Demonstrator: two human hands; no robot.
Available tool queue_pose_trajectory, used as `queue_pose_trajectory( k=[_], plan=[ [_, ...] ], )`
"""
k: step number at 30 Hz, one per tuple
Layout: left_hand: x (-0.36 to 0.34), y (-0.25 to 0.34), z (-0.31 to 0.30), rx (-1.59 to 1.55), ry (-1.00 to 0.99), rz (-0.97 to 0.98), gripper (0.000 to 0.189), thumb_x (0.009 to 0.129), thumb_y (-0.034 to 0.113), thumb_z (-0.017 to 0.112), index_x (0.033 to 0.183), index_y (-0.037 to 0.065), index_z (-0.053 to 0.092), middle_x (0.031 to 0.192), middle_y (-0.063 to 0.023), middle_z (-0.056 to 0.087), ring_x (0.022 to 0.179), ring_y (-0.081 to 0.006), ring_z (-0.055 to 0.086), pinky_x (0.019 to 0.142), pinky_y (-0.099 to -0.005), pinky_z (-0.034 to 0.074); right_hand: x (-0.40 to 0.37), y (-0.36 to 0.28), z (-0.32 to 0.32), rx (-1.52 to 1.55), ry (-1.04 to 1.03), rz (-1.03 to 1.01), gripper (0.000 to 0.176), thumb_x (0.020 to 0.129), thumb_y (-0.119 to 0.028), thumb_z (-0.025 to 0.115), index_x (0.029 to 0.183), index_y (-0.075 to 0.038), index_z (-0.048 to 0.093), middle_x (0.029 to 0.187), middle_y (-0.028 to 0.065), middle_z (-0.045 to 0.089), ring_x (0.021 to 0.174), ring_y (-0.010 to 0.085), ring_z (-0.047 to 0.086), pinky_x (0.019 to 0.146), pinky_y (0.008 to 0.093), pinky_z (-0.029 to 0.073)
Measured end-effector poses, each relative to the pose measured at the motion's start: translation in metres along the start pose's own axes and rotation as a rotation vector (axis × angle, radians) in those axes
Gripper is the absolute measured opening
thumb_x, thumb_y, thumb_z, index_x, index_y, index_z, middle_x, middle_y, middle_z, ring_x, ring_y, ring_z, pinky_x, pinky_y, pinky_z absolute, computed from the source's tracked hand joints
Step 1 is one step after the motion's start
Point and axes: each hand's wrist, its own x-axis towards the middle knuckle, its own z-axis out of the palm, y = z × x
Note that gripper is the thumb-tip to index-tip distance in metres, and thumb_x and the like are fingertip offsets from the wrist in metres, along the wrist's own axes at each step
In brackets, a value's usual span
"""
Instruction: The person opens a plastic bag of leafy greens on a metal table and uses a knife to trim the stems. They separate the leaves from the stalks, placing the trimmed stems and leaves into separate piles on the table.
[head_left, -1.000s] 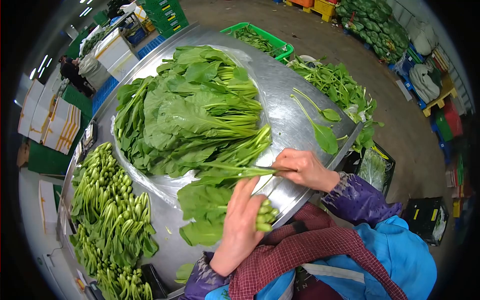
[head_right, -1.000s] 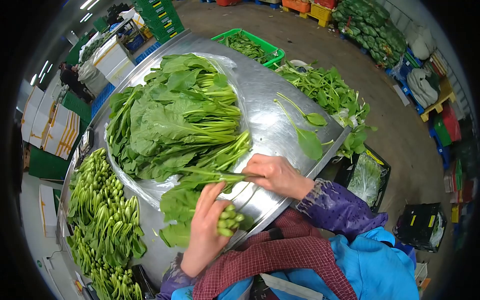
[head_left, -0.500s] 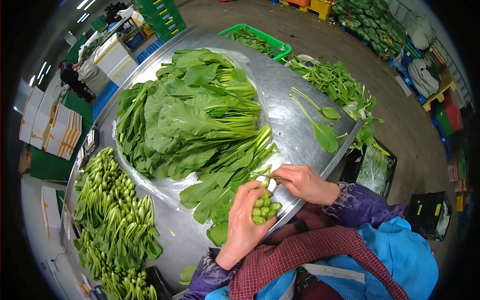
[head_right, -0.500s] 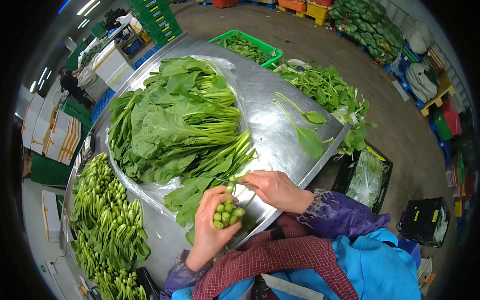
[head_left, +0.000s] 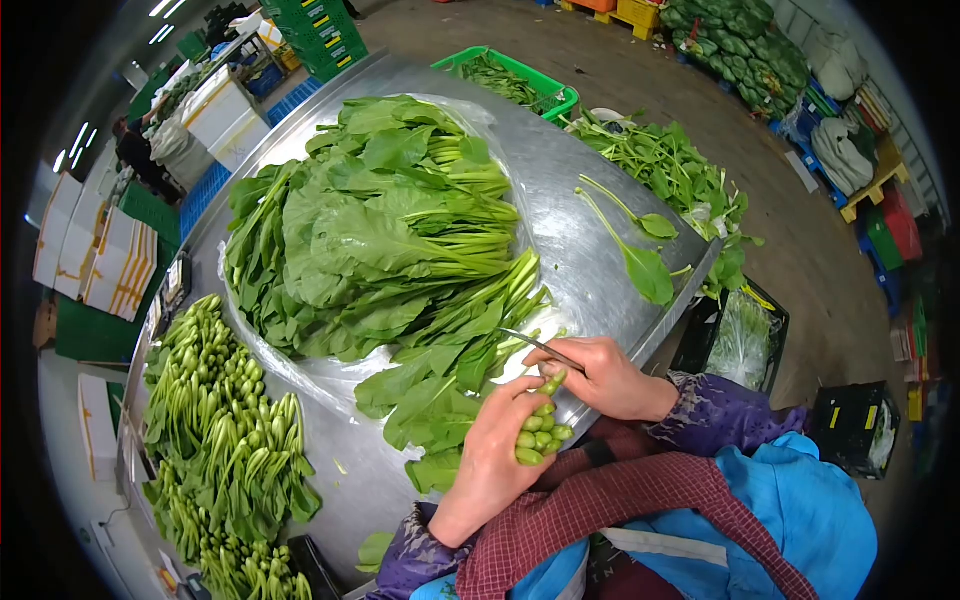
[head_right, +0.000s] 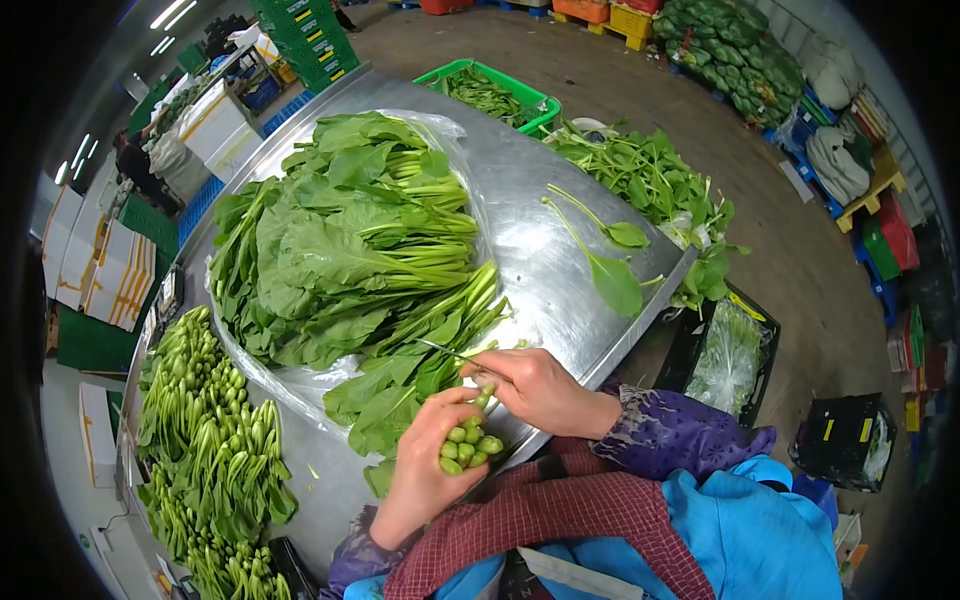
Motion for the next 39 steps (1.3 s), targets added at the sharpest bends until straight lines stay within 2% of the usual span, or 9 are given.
queue_pose_trajectory(
  k=[5, 11, 13, 18, 24, 28, 32, 35, 39],
  plan=[
    [0.002, -0.004, 0.0, 0.069, 0.125, 0.015, 0.044, 0.055, -0.002, 0.072, 0.096, 0.005, 0.057, 0.105, -0.0129, 0.059, 0.093, -0.0291, 0.058, 0.08, -0.0341, 0.047, -0.006, -0.004, -0.002, -0.091, 0.065, -0.049, 0.024, 0.078, -0.001, 0.057, 0.102, -0.001, 0.058, 0.086, 0.0166, 0.063, 0.076, 0.0342, 0.062, 0.065, 0.0402, 0.049],
    [-0.002, 0.001, -0.002, -0.064, 0.059, -0.091, 0.039, 0.057, 0.001, 0.072, 0.093, 0.004, 0.057, 0.102, -0.0127, 0.06, 0.092, -0.0252, 0.06, 0.082, -0.0314, 0.045, -0.014, 0.011, 0.002, -0.237, -0.039, -0.008, 0.023, 0.082, -0.006, 0.057, 0.104, -0.003, 0.057, 0.085, 0.0165, 0.063, 0.076, 0.0334, 0.062, 0.063, 0.0413, 0.05],
    [-0.007, 0.004, -0.008, -0.063, 0.047, -0.071, 0.041, 0.058, 0.0, 0.072, 0.096, 0.004, 0.057, 0.104, -0.0134, 0.06, 0.095, -0.0266, 0.06, 0.082, -0.033, 0.046, -0.026, 0.046, 0.002, -0.263, 0.047, 0.083, 0.023, 0.083, -0.01, 0.055, 0.105, -0.004, 0.058, 0.08, 0.0186, 0.062, 0.074, 0.0347, 0.062, 0.063, 0.0432, 0.049],
    [-0.023, 0.003, -0.029, -0.184, 0.032, -0.187, 0.041, 0.06, -0.001, 0.071, 0.098, 0.005, 0.057, 0.11, -0.0134, 0.06, 0.096, -0.0249, 0.061, 0.083, -0.0329, 0.048, -0.018, 0.066, -0.037, -0.597, -0.076, 0.395, 0.013, 0.083, -0.015, 0.054, 0.086, -0.004, 0.06, 0.077, 0.0183, 0.061, 0.073, 0.0362, 0.061, 0.064, 0.0472, 0.048],
    [-0.024, 0.022, -0.036, -0.485, 0.015, -0.38, 0.061, 0.065, -0.008, 0.066, 0.12, 0.002, 0.043, 0.094, -0.0064, 0.056, 0.09, -0.0118, 0.054, 0.079, -0.0249, 0.046, 0.043, 0.105, -0.003, -0.549, 0.03, 0.048, 0.012, 0.08, -0.013, 0.056, 0.086, -0.005, 0.063, 0.089, 0.0108, 0.06, 0.074, 0.0319, 0.062, 0.065, 0.0431, 0.049],
    [-0.03, 0.022, -0.044, -0.379, 0.015, -0.432, 0.055, 0.065, -0.007, 0.067, 0.116, 0.0, 0.049, 0.092, -0.0058, 0.057, 0.088, -0.0115, 0.055, 0.077, -0.0246, 0.046, 0.051, 0.145, 0.003, -0.688, -0.038, 0.124, 0.014, 0.078, -0.01, 0.057, 0.089, -0.007, 0.064, 0.099, 0.0098, 0.059, 0.073, 0.0295, 0.062, 0.065, 0.0396, 0.049],
    [-0.038, 0.01, -0.044, -0.349, 0.12, -0.422, 0.044, 0.064, -0.005, 0.067, 0.106, -0.001, 0.054, 0.091, -0.005, 0.059, 0.087, -0.0114, 0.056, 0.078, -0.0243, 0.046, 0.046, 0.128, -0.021, -0.512, 0.024, -0.077, 0.022, 0.077, -0.007, 0.058, 0.097, -0.009, 0.066, 0.096, 0.0087, 0.061, 0.068, 0.0234, 0.062, 0.059, 0.0336, 0.049],
    [-0.036, -0.001, -0.04, -0.206, 0.18, -0.323, 0.042, 0.064, -0.002, 0.069, 0.104, 0.003, 0.057, 0.089, -0.0065, 0.063, 0.081, -0.0143, 0.061, 0.075, -0.0273, 0.049, 0.044, 0.074, -0.04, 0.157, 0.102, 0.403, 0.018, 0.08, -0.012, 0.064, 0.097, -0.004, 0.066, 0.063, 0.0016, 0.06, 0.053, 0.0072, 0.052, 0.051, 0.0263, 0.043],
    [-0.022, 0.014, -0.038, 0.069, 0.154, -0.187, 0.046, 0.057, -0.003, 0.07, 0.102, 0.002, 0.057, 0.093, -0.0104, 0.063, 0.085, -0.0232, 0.063, 0.077, -0.0316, 0.049, 0.037, 0.03, -0.045, 0.188, 0.174, 0.392, 0.017, 0.08, -0.007, 0.065, 0.095, 0.001, 0.064, 0.062, -0.0026, 0.056, 0.05, 0.0018, 0.045, 0.046, 0.0196, 0.035]
  ],
)
